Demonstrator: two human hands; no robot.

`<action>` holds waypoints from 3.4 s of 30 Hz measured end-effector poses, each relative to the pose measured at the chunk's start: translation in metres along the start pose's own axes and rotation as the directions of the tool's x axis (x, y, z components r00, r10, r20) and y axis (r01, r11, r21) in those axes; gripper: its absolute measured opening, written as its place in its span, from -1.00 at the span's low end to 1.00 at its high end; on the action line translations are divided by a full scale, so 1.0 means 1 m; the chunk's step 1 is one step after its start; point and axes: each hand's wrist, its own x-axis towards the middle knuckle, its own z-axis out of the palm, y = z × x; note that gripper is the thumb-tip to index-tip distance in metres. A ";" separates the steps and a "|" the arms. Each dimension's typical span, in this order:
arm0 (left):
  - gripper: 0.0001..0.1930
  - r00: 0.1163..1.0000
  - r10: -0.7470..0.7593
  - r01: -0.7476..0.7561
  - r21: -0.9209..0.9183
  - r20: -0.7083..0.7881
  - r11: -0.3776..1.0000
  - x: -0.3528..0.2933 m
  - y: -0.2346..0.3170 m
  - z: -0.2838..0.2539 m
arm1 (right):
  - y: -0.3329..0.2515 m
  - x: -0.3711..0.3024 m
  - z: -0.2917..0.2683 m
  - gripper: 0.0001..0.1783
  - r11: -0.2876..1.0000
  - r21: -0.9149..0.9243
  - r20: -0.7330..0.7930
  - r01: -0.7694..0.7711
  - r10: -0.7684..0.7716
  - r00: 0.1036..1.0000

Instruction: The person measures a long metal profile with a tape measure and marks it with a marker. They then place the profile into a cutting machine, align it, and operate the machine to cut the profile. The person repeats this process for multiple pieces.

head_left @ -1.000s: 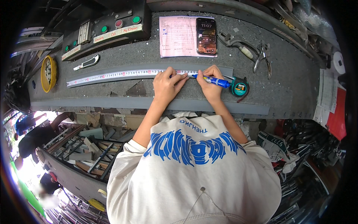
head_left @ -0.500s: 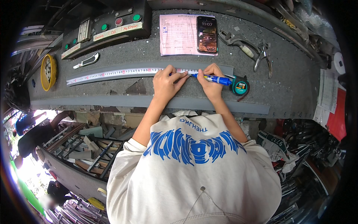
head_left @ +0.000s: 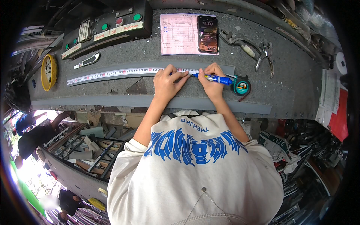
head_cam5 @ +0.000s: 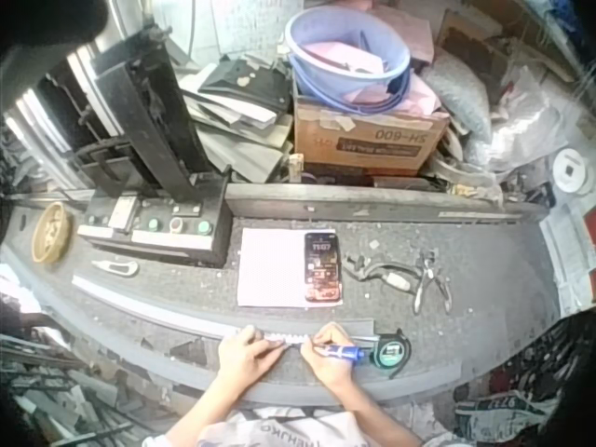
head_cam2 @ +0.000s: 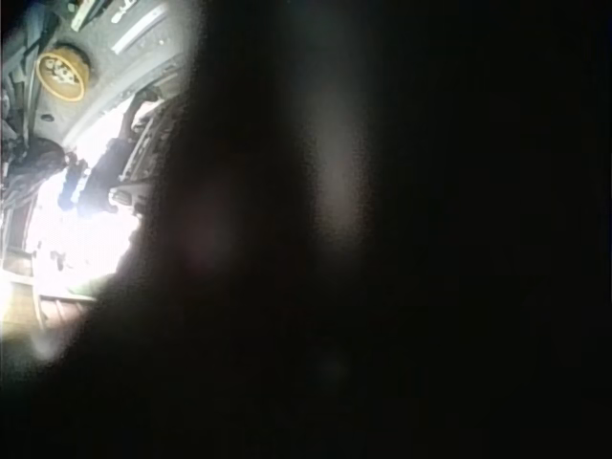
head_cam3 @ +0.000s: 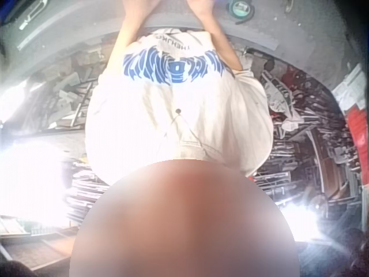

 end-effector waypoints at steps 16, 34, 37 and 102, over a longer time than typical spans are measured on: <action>-0.85 0.999 -0.033 0.033 -0.002 0.031 0.999 0.000 0.001 -0.002 | 0.001 0.000 0.000 -0.67 1.000 0.020 -0.003 0.011 -0.011 1.000; -0.83 0.966 -0.197 0.220 -0.126 0.169 0.967 0.011 0.003 -0.009 | -0.027 -0.003 -0.017 -0.77 0.881 0.397 -0.014 -0.256 0.285 0.959; -0.81 0.959 -0.203 0.229 -0.120 0.196 0.966 0.012 0.004 -0.011 | -0.033 -0.004 -0.020 -0.84 0.879 0.390 -0.022 -0.276 0.309 0.951; -0.81 0.996 -0.091 0.091 -0.046 0.015 0.995 0.002 0.006 0.000 | -0.029 -0.016 -0.109 -0.51 0.957 -0.287 -0.254 -0.042 -0.033 0.967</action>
